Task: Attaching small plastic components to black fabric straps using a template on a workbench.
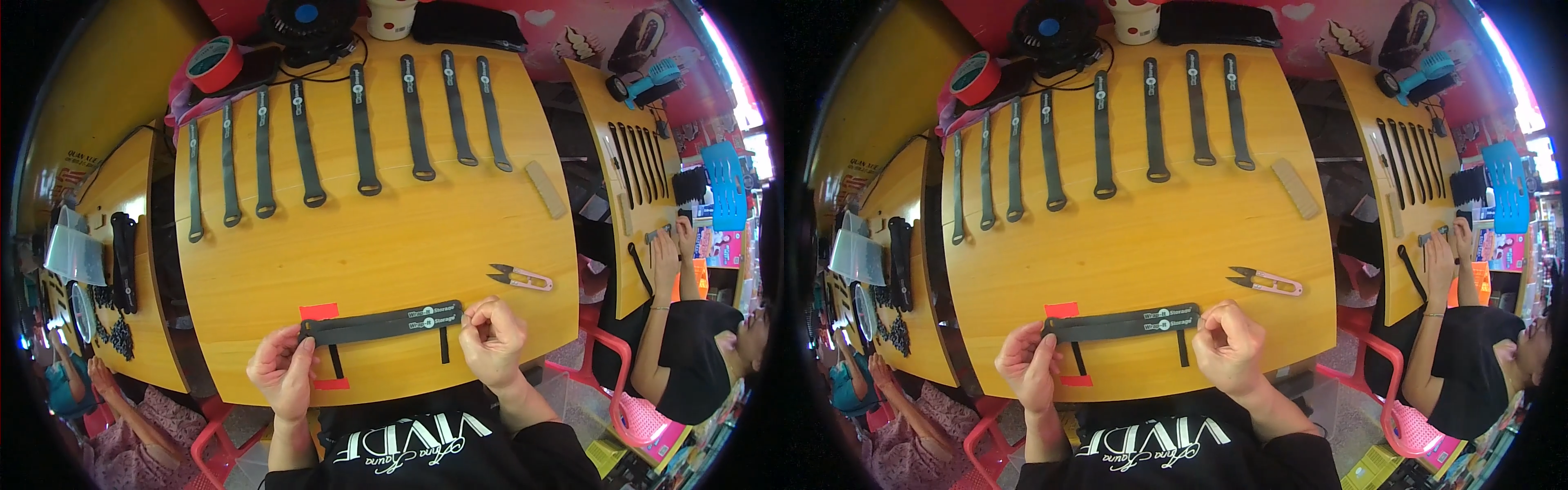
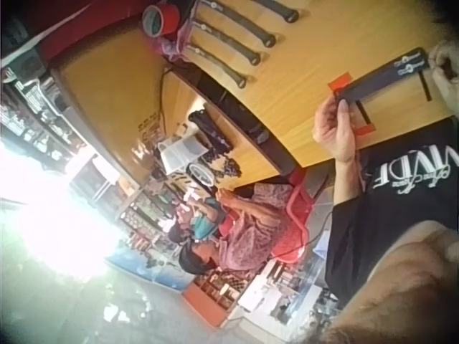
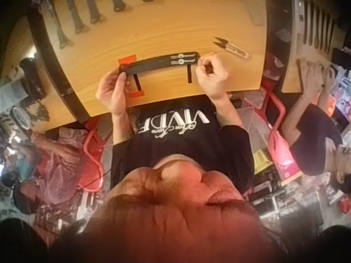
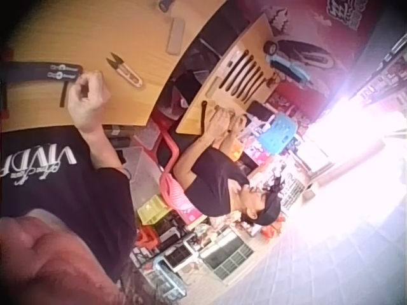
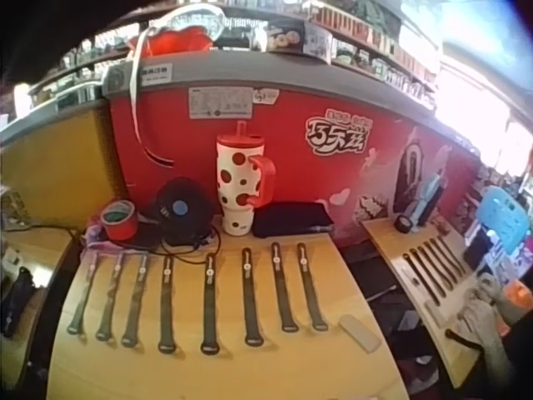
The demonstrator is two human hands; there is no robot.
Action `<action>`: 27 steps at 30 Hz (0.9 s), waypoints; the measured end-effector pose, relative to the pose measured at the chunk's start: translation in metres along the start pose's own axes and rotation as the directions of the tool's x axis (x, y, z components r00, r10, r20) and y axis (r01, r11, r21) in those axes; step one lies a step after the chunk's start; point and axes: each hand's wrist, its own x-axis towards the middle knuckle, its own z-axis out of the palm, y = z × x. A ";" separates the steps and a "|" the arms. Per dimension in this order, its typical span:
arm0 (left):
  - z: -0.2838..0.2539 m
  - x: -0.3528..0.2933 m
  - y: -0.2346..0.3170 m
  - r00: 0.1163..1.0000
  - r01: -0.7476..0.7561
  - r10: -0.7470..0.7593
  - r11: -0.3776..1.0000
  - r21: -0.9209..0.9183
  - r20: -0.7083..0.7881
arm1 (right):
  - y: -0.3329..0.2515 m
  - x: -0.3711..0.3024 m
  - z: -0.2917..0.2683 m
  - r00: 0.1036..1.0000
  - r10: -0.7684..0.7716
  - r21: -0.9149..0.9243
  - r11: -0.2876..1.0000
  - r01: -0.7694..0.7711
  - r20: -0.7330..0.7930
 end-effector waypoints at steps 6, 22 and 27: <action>0.001 -0.002 -0.002 1.000 0.006 -0.006 1.000 -0.029 -0.004 | 0.003 -0.002 -0.005 1.000 -0.018 -0.020 1.000 0.017 -0.010; 0.006 -0.002 -0.009 0.988 -0.156 0.156 0.980 0.123 0.006 | 0.001 -0.002 -0.001 1.000 0.010 -0.002 1.000 -0.010 -0.019; 0.010 -0.001 -0.008 0.991 -0.123 0.128 0.985 0.120 -0.037 | -0.001 -0.003 -0.003 0.998 0.055 0.010 0.998 -0.055 -0.004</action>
